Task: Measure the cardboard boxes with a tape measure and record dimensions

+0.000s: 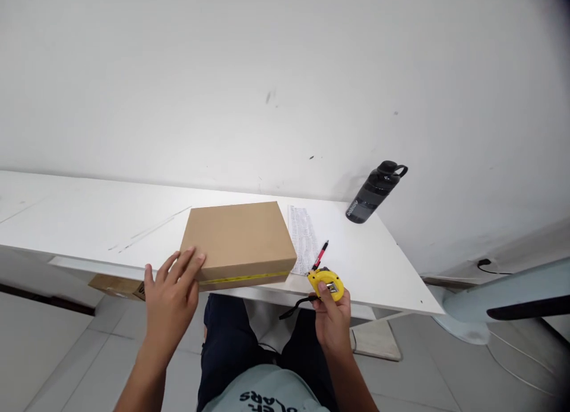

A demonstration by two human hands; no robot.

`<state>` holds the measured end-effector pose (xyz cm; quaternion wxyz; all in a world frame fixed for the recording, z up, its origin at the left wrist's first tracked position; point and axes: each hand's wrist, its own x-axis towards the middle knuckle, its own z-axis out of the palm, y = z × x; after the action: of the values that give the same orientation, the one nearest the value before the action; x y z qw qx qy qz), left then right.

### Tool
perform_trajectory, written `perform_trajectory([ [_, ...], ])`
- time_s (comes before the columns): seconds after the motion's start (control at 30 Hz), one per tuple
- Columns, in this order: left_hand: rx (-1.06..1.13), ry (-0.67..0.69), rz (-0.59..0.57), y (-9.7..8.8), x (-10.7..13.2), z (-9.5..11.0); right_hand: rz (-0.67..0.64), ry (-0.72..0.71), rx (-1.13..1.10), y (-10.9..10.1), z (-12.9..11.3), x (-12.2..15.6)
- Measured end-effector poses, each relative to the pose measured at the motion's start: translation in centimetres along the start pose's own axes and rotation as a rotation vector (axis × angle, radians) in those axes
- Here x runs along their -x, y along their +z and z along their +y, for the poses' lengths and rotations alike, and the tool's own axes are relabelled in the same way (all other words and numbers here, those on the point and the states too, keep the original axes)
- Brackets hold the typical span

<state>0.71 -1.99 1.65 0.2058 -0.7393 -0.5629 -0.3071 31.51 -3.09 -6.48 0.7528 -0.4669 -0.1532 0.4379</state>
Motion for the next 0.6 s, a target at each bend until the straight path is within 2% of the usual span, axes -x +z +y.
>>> perform_trajectory([
  [0.13,0.242,-0.066,0.063,2.4,-0.6,-2.2,-0.018,0.043,-0.023,0.5,-0.1,0.6],
  [0.27,0.397,-0.040,0.016,4.2,-1.9,-2.3,-0.107,0.090,-0.029,0.9,-1.2,1.5],
  [0.33,0.336,-0.023,0.048,4.3,-2.2,-1.0,-0.165,0.090,-0.023,1.4,-2.0,2.0],
  [0.4,0.265,0.039,0.120,3.9,-2.1,1.2,-0.224,0.078,-0.017,2.0,-2.7,2.3],
  [0.53,0.381,0.353,0.104,2.3,-1.4,6.2,-0.340,0.048,-0.019,3.4,-3.2,3.1],
  [0.6,0.436,0.435,0.128,1.7,-1.2,8.0,-0.421,0.043,-0.004,3.8,-3.1,3.5],
])
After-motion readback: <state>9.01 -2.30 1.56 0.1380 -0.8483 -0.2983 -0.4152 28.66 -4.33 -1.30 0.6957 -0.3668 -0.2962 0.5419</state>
